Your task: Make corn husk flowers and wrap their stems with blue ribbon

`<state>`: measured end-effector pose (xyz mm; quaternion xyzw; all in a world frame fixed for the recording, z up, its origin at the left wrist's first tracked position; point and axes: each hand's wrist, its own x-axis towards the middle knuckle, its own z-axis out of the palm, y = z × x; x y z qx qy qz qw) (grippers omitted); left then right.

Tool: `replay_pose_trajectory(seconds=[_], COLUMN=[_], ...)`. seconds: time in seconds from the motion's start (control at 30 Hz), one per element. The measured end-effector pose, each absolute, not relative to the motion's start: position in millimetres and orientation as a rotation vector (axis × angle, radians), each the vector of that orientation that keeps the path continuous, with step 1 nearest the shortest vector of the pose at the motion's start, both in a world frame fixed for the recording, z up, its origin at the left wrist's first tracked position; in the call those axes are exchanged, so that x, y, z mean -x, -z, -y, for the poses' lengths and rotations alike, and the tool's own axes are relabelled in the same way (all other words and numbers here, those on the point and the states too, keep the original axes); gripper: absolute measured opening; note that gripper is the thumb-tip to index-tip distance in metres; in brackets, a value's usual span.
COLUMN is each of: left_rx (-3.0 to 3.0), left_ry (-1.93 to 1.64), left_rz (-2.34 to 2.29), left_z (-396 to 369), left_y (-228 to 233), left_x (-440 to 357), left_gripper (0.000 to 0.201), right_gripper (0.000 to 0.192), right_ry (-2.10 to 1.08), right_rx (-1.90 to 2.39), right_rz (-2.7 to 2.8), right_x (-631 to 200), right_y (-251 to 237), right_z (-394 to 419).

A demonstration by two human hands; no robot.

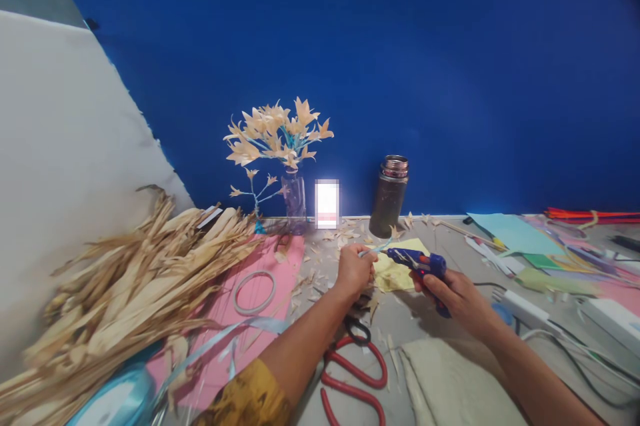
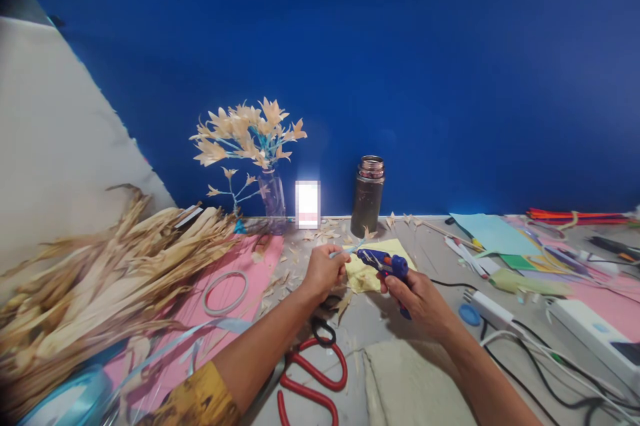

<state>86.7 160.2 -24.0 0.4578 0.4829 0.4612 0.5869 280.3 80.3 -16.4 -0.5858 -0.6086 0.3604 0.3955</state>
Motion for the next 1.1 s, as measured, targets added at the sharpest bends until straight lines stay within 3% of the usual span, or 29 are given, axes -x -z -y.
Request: replay_pose_trajectory(seconds=[1.1], left_rx=[-0.971], left_ry=[-1.063], left_rz=[-1.084], left_z=[-159.1], left_y=[21.5], left_x=[-87.0], left_gripper=[0.019], right_gripper=[0.056], right_ry=[-0.843], right_rx=[1.519], right_rz=[1.654], right_x=[-282.8], right_y=[20.2], right_z=[-83.4])
